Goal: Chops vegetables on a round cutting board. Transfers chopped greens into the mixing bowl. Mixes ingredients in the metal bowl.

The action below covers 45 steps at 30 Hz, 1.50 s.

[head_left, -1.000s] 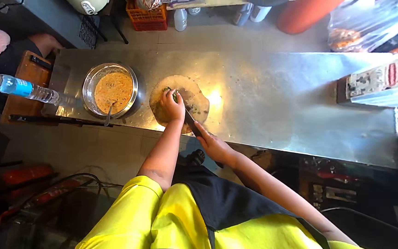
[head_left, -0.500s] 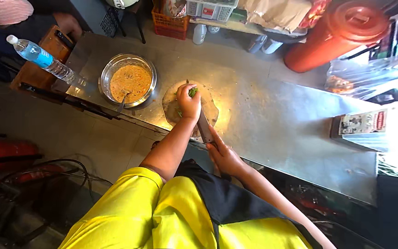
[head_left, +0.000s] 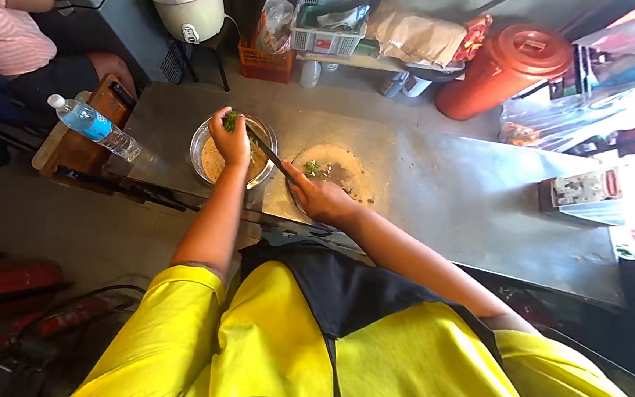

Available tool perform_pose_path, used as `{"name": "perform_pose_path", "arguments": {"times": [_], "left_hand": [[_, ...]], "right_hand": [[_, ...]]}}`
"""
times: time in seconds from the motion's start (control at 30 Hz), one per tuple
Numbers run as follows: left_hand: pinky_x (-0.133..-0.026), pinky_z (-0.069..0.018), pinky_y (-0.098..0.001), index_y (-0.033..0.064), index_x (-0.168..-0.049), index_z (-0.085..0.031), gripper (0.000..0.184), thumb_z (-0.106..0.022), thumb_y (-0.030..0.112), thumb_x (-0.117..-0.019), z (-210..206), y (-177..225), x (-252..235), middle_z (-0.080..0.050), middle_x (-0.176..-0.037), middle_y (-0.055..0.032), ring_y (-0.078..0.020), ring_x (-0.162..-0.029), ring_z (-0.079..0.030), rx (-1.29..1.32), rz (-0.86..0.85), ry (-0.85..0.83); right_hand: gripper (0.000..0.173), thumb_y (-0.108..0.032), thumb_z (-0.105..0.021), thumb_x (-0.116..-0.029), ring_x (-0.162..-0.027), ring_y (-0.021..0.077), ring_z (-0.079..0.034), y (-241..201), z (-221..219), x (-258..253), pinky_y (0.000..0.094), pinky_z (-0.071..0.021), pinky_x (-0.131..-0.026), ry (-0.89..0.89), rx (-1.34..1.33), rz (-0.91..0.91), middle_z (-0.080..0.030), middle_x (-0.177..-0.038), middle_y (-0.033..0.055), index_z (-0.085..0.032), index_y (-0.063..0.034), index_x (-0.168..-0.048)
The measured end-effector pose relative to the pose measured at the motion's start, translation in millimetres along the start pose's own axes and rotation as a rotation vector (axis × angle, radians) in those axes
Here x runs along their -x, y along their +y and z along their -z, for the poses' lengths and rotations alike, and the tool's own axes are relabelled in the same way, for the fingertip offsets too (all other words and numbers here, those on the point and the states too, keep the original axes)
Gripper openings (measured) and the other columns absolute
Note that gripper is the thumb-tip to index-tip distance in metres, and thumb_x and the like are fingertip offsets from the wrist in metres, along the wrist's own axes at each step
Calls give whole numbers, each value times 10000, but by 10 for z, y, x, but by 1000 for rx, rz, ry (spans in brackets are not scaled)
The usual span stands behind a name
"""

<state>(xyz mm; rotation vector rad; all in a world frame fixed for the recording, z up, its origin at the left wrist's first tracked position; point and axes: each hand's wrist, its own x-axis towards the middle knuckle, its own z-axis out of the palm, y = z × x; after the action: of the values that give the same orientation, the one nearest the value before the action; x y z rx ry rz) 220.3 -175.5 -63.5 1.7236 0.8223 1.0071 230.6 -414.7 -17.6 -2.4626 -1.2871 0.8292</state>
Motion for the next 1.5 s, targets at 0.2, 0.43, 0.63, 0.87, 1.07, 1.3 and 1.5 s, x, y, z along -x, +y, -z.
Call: {"name": "perform_pose_path", "arguments": {"times": [0.2,0.43,0.63,0.87,1.07,1.3,1.5], "left_hand": [[-920,-517,-356,-5,-1312,-566,383,-544,262,-1039,370,-160,-292,-644,-1124,-139,-180,-1010,-631,9,51,-192],[-1058,-493,-454,-14,-1422,-500,419,-469,224,-1079,539,-606,-344,-592,-1340,-237,-301,-1219,-608,-370,135,-469],[-1170,-358,-461,53,-1289,-663,343,-588,109,-960,532,-521,-284,-575,-1389,-199,-324,-1365,-482,-486,-134,-443],[-1163,-35,-761,322,-1198,-742,412,-730,152,-822,451,-424,-175,-408,-1598,-127,-459,-1510,-246,-665,-652,-755],[-1134,71,-795,273,-994,-830,196,-745,158,-861,407,-301,-340,-442,-1605,25,-425,-1559,-136,-833,-602,-895],[-1134,40,-808,267,-1104,-799,260,-708,150,-891,447,-272,-453,-421,-1618,6,-431,-1557,-138,-1043,-438,-784],[-1117,28,-828,278,-1353,-675,580,-749,83,-812,417,-65,-45,-332,-1663,-56,-484,-1546,-121,-1028,-409,-830]], "right_hand": [[591,-307,-360,-1126,-839,406,-714,-186,-15,-157,606,-565,-715,87,133,-60,-714,-936,165,-126,-399,-1661],[582,-311,-352,-1130,-825,387,-713,-107,-393,-334,591,-567,-708,89,21,-80,-706,-891,150,-130,-402,-1660],[582,-308,-388,-1127,-771,354,-715,-91,-457,-339,581,-579,-721,113,-222,-25,-716,-839,141,-171,-317,-1667],[562,-324,-412,-1121,-797,345,-714,-82,-289,-398,577,-569,-722,50,-197,-22,-716,-858,126,-228,-371,-1650],[578,-261,-505,-1083,-768,341,-694,-29,-183,-91,528,-540,-620,85,87,-14,-688,-853,116,-335,-453,-1601],[589,-226,-550,-1058,-803,329,-703,216,-68,436,513,-549,-621,65,157,-99,-706,-953,115,-401,-520,-1547],[552,-212,-520,-1061,-806,365,-688,200,-66,268,531,-540,-632,105,132,-70,-685,-909,153,-438,-457,-1549]]}}
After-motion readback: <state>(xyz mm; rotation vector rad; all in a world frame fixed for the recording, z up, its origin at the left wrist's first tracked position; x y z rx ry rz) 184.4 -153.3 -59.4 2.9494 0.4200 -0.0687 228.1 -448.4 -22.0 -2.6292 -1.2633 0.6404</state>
